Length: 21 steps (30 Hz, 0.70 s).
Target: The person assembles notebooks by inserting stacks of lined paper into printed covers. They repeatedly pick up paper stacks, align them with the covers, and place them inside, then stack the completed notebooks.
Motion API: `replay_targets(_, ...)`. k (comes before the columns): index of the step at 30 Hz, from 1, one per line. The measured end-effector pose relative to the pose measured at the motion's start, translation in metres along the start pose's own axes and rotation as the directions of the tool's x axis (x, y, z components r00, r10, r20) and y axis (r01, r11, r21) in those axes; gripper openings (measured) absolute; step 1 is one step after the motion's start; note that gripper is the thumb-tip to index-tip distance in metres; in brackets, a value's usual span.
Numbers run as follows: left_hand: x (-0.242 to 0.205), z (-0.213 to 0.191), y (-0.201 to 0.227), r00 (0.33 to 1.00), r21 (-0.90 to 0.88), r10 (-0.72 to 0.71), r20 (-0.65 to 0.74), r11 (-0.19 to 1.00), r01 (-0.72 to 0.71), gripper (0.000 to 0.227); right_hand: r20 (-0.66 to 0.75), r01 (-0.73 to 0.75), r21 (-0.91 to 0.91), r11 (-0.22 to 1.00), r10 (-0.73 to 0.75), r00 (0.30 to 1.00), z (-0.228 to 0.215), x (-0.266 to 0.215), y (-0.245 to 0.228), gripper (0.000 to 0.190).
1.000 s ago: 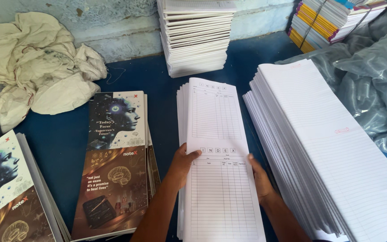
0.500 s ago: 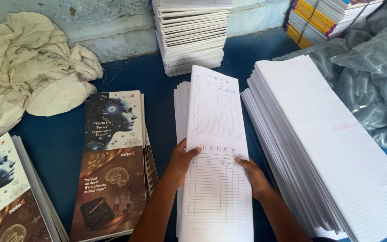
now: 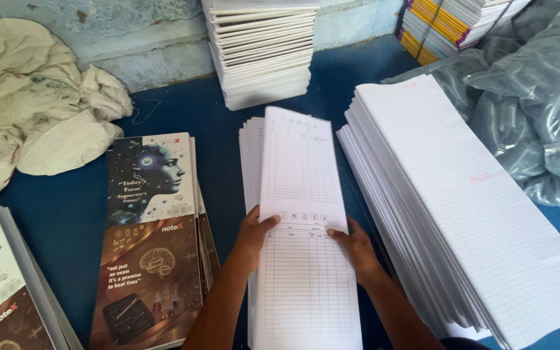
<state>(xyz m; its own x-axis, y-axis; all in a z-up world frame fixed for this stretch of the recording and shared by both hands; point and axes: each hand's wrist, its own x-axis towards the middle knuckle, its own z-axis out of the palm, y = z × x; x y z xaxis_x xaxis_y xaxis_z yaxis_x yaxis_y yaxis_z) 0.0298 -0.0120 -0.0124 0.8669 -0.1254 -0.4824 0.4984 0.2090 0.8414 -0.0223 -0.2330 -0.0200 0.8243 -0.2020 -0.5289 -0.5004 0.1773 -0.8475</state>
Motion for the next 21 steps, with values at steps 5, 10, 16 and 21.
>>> replay_targets(5, 0.012, -0.003, -0.012, 0.997, -0.014, -0.072, -0.034, 0.997, 0.072, 0.051, 0.095, -0.172, 0.080, 0.982, 0.165, 0.982, -0.004, 0.010, 0.012, 0.078)
replay_targets(10, 0.022, -0.010, -0.029, 0.989, -0.036, -0.139, -0.043, 0.990, 0.138, 0.052, 0.100, -0.275, 0.050, 0.960, 0.269, 0.958, -0.004, 0.021, 0.022, 0.078)
replay_targets(16, 0.030, -0.020, -0.041, 0.981, 0.034, -0.180, -0.070, 0.983, 0.182, 0.050, 0.251, -0.279, 0.007, 0.960, 0.269, 0.930, -0.003, 0.025, 0.031, 0.077)
replay_targets(21, 0.027, -0.019, -0.039, 0.968, 0.065, -0.227, -0.105, 0.970, 0.234, 0.051, 0.203, -0.224, 0.008, 0.975, 0.218, 0.955, -0.001, 0.026, 0.028, 0.073)
